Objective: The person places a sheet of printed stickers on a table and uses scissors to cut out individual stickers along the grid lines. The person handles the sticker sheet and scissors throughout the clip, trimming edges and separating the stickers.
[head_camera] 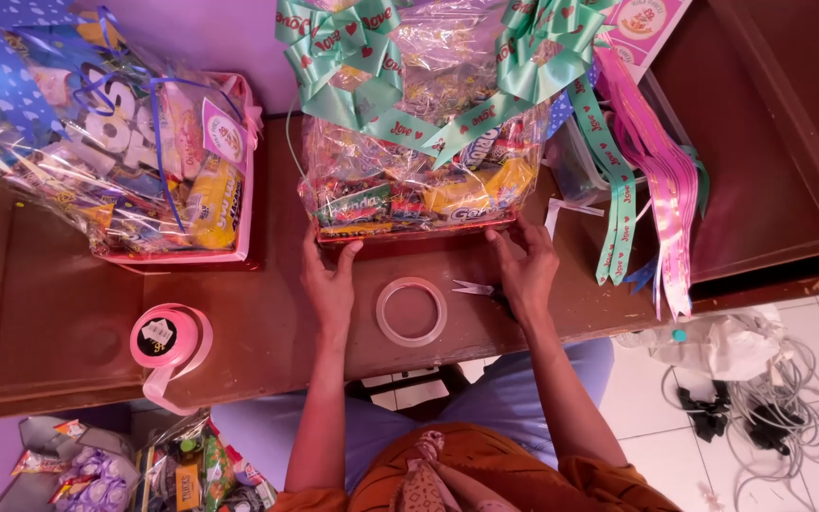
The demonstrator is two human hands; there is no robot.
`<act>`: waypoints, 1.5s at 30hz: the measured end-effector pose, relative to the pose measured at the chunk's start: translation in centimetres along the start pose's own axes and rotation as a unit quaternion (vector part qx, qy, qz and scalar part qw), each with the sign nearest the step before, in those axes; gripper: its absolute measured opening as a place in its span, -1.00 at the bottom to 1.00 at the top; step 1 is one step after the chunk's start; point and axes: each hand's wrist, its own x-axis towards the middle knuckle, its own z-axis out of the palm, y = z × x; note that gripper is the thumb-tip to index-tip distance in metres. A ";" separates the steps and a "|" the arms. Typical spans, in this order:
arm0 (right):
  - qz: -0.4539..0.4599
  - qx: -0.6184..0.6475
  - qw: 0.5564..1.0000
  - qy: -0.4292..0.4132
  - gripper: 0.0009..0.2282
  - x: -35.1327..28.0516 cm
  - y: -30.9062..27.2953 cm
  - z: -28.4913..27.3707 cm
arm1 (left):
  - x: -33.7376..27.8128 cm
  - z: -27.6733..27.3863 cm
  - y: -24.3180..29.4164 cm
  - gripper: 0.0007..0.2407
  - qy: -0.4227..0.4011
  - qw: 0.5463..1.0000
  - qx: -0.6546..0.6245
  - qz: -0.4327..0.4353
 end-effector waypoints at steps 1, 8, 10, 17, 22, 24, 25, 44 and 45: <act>-0.001 0.000 1.000 -0.003 -0.51 0.0 0.1 0.0 | 0.0 0.0 -0.2 -0.36 0.003 1.000 0.001 -0.001; 0.006 0.026 0.999 -0.027 -0.52 0.3 -0.8 -0.9 | 0.2 -1.0 -0.6 -0.51 -0.009 1.000 0.005 0.029; 0.005 0.036 0.999 -0.035 -0.51 0.3 -1.6 -1.1 | 0.3 -1.8 1.0 -0.54 -0.026 0.999 0.010 0.037; 0.002 -0.031 0.998 -0.053 -0.22 0.1 -1.2 -0.3 | 0.5 -1.6 2.2 -0.10 -0.069 0.997 -0.046 0.009; 0.011 -0.042 0.998 -0.036 -0.22 -0.2 0.2 0.5 | -0.3 0.0 -0.4 -0.29 -0.035 0.999 0.008 -0.025; 0.001 -0.027 1.000 -0.016 -0.36 0.0 0.2 0.5 | -0.5 0.4 -1.8 -0.32 0.000 0.999 0.043 0.001; 0.002 -0.029 0.999 -0.014 -0.36 0.0 0.2 0.6 | -0.5 0.3 -1.9 -0.32 -0.002 0.999 0.042 0.001; 0.029 -0.043 0.998 -0.028 -0.43 0.6 -0.9 -0.2 | 0.0 -0.6 1.9 -0.16 -0.092 0.988 0.120 -0.021; 0.030 -0.049 0.998 -0.026 -0.45 0.9 -0.9 -0.1 | 0.2 -0.3 1.6 -0.16 -0.090 0.986 0.137 -0.019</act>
